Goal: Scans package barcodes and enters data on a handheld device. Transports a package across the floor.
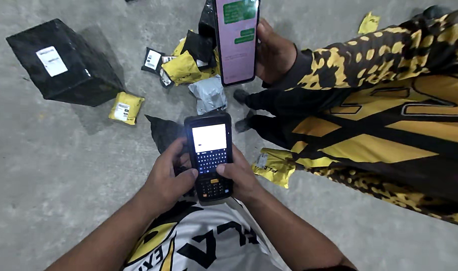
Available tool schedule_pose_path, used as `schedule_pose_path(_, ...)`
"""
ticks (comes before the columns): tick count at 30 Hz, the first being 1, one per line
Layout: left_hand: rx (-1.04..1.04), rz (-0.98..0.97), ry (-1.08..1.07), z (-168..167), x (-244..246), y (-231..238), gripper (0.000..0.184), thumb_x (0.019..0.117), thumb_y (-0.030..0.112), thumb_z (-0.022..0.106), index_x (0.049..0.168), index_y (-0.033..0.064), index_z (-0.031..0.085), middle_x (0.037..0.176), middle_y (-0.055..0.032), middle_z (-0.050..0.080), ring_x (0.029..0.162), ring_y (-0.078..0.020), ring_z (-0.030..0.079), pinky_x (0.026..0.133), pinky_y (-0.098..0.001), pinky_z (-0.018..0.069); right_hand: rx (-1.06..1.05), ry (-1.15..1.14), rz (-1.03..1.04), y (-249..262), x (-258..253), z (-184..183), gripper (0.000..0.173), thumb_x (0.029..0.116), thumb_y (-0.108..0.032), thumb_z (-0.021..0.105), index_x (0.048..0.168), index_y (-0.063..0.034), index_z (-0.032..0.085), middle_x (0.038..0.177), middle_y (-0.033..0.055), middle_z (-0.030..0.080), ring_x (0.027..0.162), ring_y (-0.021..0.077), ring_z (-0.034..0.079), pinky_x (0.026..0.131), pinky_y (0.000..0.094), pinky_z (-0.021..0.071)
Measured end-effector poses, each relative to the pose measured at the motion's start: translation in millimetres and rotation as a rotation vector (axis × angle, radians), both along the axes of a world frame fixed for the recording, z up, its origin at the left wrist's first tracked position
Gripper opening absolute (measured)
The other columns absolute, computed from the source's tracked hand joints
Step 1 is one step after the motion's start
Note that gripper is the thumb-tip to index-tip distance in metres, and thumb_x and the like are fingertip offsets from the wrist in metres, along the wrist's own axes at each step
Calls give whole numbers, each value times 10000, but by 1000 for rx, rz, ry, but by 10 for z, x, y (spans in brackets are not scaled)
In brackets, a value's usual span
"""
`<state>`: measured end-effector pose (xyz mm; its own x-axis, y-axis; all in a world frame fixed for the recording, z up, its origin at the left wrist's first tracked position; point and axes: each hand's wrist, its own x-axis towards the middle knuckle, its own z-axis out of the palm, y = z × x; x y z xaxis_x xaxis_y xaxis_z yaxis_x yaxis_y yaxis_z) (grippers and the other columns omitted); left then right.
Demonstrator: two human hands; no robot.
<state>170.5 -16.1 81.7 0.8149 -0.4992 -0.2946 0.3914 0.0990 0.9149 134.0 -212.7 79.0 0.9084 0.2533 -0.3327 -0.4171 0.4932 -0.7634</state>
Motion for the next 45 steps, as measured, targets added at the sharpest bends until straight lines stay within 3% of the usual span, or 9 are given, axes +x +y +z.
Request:
schedule_pose_path(3,21,-6,-12,44,38,-37,479,869,259,670,1306,146,509,989,77,724,886,-21,701,780,-196,596,9,-20,-1,-22,17,-4,547,896,-209,594,1383,-60,393,1110,-2,688,992,93,694,898,320,593)
schedule_pose_path(15,103,-14,-15,94,99,-41,437,845,294,706,1235,163,559,932,66,718,840,-32,699,735,-203,596,60,-36,18,-52,62,-10,511,902,-184,587,1381,-125,418,1106,-4,696,988,98,697,888,327,595)
schedule_pose_path(20,91,-13,-37,83,88,-27,454,852,314,712,1252,160,563,941,52,721,835,-49,703,735,-222,603,76,-44,31,-59,65,-10,517,901,-174,583,1392,-169,420,1100,-18,700,977,91,698,882,319,594)
schedule_pose_path(36,110,9,-46,153,-6,-28,442,844,292,710,1245,163,577,968,80,724,872,-24,698,762,-201,595,76,-60,24,-31,-3,49,539,884,-164,595,1387,-138,403,1122,-20,685,1004,93,689,899,327,588)
schedule_pose_path(39,127,19,-46,140,-14,-36,411,846,266,703,1226,159,587,956,67,728,856,-38,704,743,-223,606,57,-60,41,-52,-11,36,510,885,-180,603,1369,-173,444,1092,-36,703,972,78,698,870,311,598)
schedule_pose_path(45,95,-21,-61,147,-12,-15,495,841,226,664,1310,114,551,952,9,713,823,-84,702,684,-264,610,75,-76,51,-63,-32,50,500,879,-196,642,1350,-244,479,1109,-54,701,960,68,699,832,299,612)
